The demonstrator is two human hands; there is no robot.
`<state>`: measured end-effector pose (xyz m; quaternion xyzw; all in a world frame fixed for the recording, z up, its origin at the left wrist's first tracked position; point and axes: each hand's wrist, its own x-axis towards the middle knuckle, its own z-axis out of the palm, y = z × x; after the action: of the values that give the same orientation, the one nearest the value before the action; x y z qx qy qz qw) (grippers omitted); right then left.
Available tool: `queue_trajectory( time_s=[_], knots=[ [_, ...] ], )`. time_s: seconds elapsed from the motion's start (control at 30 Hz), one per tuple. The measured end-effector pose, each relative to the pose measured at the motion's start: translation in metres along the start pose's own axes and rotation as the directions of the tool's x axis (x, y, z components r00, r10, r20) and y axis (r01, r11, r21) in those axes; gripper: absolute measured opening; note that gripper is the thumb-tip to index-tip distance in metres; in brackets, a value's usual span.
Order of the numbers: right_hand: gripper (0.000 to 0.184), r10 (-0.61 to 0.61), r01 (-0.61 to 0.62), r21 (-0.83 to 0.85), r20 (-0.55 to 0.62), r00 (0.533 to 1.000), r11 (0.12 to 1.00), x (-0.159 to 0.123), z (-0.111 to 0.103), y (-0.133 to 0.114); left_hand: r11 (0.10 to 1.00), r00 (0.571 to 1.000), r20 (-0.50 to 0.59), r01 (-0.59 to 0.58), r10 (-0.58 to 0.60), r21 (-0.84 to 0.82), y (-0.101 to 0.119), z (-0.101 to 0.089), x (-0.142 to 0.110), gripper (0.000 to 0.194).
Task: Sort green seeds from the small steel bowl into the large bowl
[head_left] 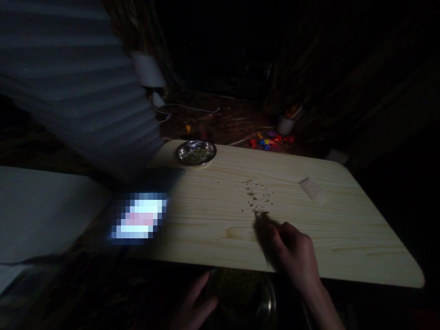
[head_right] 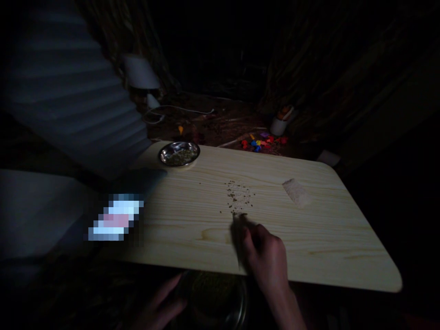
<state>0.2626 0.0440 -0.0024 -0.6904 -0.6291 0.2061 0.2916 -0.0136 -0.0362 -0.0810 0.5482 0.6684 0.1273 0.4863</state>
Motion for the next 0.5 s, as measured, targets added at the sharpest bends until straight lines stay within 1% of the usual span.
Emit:
queue_trajectory(
  time_s=[0.13, 0.3, 0.37, 0.43, 0.47, 0.5],
  knots=[
    [0.043, 0.039, -0.04, -0.031, -0.015, 0.999, 0.999, 0.002, -0.019, 0.024, 0.996, 0.998, -0.048, -0.029, 0.033, 0.082, -0.007, 0.003, 0.002, 0.056],
    [0.043, 0.055, -0.055, -0.083, 0.005, 0.998, 0.995, 0.011, -0.044, 0.045, 0.993, 0.996, -0.068, -0.042, 0.05, 0.108, 0.008, 0.0, 0.003, 0.054],
    [0.043, 0.064, -0.063, -0.095, 0.013, 0.998, 0.994, 0.017, -0.054, 0.051, 0.993, 0.996, -0.075, -0.034, 0.042, 0.114, 0.01, 0.001, 0.003, 0.054],
    [0.044, 0.069, -0.066, -0.111, 0.018, 0.997, 0.992, 0.022, -0.062, 0.056, 0.992, 0.995, -0.082, -0.039, 0.049, 0.123, 0.004, 0.005, 0.004, 0.058],
    [0.044, 0.068, -0.066, -0.116, 0.018, 0.998, 0.991, 0.025, -0.065, 0.058, 0.99, 0.996, -0.055, -0.056, 0.064, 0.131, 0.0, 0.008, 0.006, 0.062],
    [0.044, 0.067, -0.064, -0.116, 0.018, 0.998, 0.991, 0.027, -0.068, 0.06, 0.988, 0.997, -0.061, -0.047, 0.057, 0.148, -0.006, 0.01, 0.007, 0.065]
  ],
)
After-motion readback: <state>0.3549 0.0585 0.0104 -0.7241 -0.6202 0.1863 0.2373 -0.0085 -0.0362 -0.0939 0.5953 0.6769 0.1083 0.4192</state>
